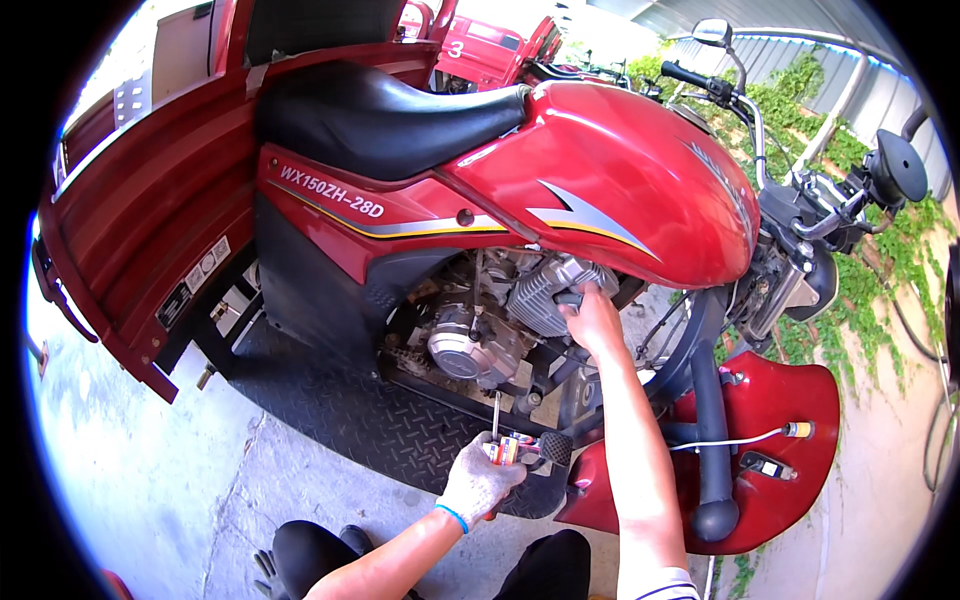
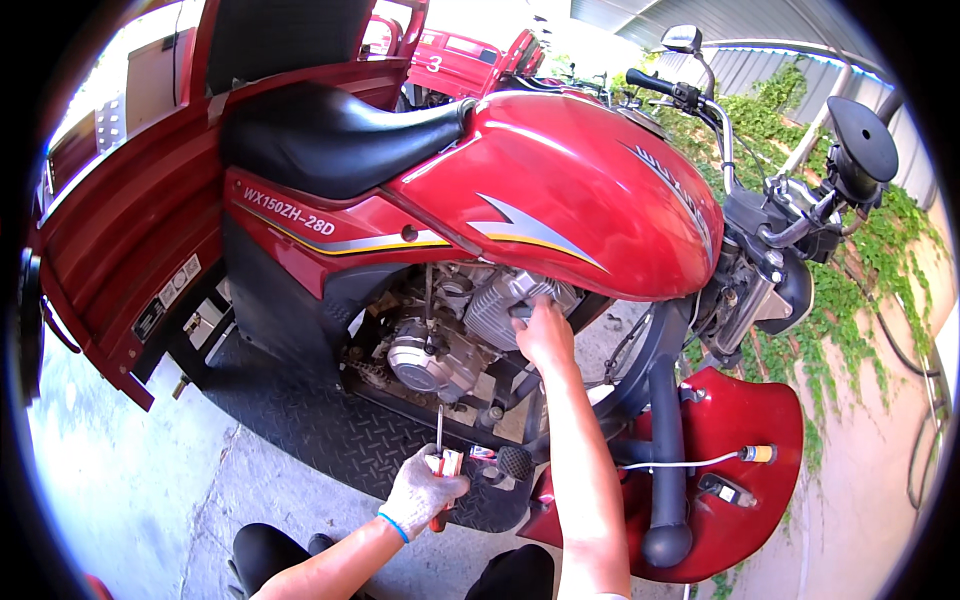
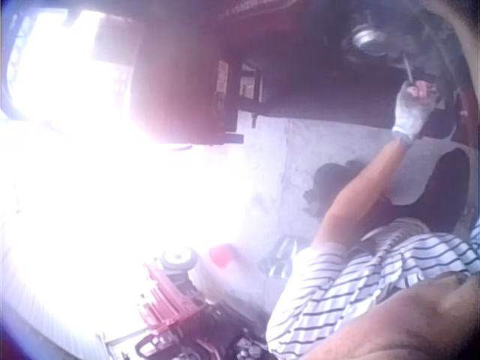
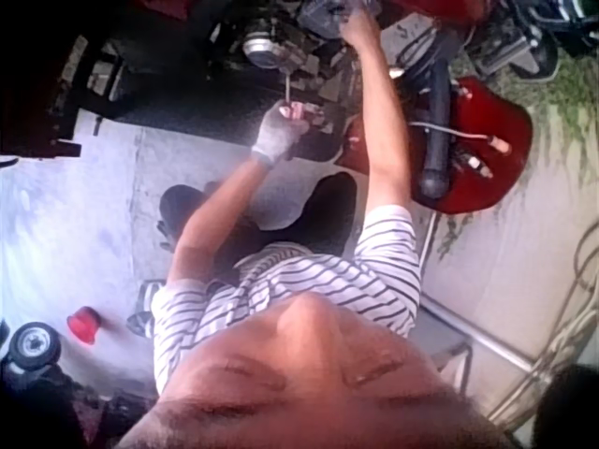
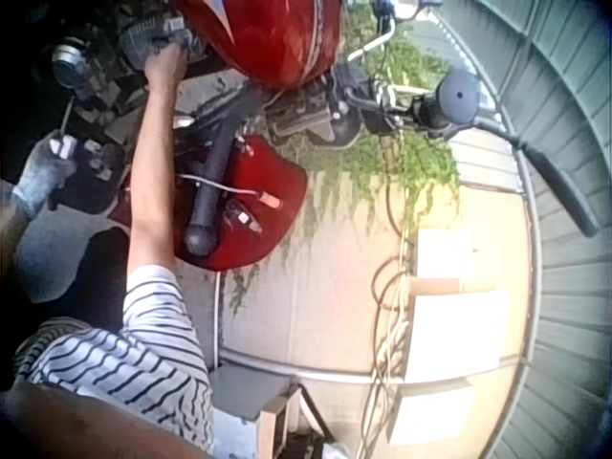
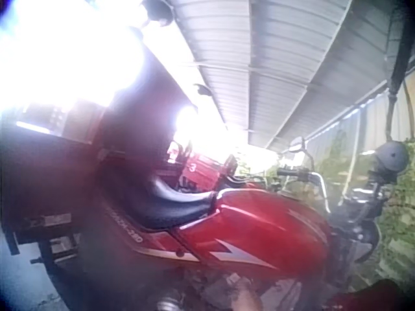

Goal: The person uses a T-handle wrench and a screwdriver to remove a spark plug from a motorcycle engine and then handles a new spark plug from a box.

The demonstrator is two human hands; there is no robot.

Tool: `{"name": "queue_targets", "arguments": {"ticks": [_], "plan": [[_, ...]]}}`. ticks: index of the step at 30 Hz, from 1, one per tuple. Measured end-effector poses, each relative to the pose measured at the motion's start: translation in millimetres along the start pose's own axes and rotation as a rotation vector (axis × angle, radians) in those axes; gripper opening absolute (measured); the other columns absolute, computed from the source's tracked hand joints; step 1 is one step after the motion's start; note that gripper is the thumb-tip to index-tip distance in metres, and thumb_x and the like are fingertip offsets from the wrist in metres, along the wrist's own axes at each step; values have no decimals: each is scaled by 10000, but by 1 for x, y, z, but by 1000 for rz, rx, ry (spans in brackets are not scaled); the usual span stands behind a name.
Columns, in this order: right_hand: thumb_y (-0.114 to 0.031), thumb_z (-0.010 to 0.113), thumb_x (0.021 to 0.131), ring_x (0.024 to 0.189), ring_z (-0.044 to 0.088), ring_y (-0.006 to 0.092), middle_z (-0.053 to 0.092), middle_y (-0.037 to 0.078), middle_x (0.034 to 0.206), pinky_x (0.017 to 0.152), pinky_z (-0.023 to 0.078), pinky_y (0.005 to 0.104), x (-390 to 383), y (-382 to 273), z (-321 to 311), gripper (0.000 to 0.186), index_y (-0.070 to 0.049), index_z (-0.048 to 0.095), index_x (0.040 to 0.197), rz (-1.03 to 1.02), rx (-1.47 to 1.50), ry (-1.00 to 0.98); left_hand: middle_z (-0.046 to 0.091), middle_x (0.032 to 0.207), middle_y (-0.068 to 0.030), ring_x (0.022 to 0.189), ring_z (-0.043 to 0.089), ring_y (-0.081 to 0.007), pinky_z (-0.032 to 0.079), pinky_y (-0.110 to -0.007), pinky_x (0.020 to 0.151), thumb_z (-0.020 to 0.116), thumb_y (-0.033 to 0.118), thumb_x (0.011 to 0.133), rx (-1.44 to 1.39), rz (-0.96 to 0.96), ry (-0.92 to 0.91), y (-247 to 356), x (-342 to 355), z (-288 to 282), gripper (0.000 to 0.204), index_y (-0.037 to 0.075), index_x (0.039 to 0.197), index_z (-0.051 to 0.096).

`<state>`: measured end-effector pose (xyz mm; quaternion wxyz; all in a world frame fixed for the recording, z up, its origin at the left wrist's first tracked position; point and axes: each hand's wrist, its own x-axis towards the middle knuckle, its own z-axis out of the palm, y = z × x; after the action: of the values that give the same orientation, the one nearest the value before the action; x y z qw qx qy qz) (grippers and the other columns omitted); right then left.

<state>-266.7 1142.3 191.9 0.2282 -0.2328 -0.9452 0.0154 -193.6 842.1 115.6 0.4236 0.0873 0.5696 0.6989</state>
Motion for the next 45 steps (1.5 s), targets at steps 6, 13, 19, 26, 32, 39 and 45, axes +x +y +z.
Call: {"name": "queue_targets", "arguments": {"ticks": [6, 13, 19, 26, 32, 39, 45], "plan": [[-160, 736, 897, 1011, 702, 446, 715, 296, 1027, 902, 555, 504, 1, -10, -2, 337, 51, 638, 1141, 55, 14, -22, 628, 736, -19, 589, 588, -99, 484, -281, 539, 769, 125, 761, 4, 9, -1, 3, 0, -1, 358, 18, 1065, 612], [-258, 716, 941, 1010, 695, 479, 695, 303, 1100, 888, 558, 529, 3, -4, -4, 356, 37, 612, 1110, 42, -38, -62, 640, 726, -31, 595, 598, -111, 489, -292, 549, 772, 158, 757, 44, 22, 2, -4, 3, -1, 377, 9, 1066, 614], [-272, 679, 970, 954, 706, 484, 706, 312, 1025, 830, 563, 547, 5, -19, -1, 323, 30, 607, 1060, 202, -2, -27, 650, 731, -37, 599, 606, -123, 496, -304, 562, 773, 174, 756, 59, 11, 26, -7, 4, -4, 380, 11, 1065, 625], [-218, 629, 986, 890, 717, 468, 722, 286, 940, 776, 568, 557, 0, -24, 6, 268, 12, 581, 1114, 120, -65, 107, 651, 728, -35, 585, 601, -128, 492, -311, 549, 766, 199, 770, 116, 19, 11, 2, -1, -6, 382, 22, 1077, 624], [-246, 591, 1010, 809, 714, 482, 724, 272, 861, 727, 566, 565, -4, -3, 17, 262, 3, 575, 1092, -124, 2, 373, 649, 727, -38, 588, 602, -132, 495, -314, 555, 757, 196, 769, 120, 26, -9, 4, -2, -1, 370, 30, 1073, 627], [-216, 594, 1004, 824, 711, 476, 728, 257, 886, 735, 560, 567, 0, -4, 18, 226, -11, 566, 1096, 94, 27, 136, 653, 735, -36, 615, 613, -126, 504, -310, 584, 749, 179, 769, 115, 32, 5, 3, -1, -1, 359, 31, 1073, 627], [-226, 635, 995, 822, 712, 470, 729, 259, 874, 728, 556, 564, 2, -14, 14, 236, 8, 608, 1001, 66, -48, 195, 602, 740, -15, 586, 572, -102, 470, -279, 527, 758, 82, 775, 117, -6, -7, 10, -3, -2, 325, 23, 1044, 587]]}}
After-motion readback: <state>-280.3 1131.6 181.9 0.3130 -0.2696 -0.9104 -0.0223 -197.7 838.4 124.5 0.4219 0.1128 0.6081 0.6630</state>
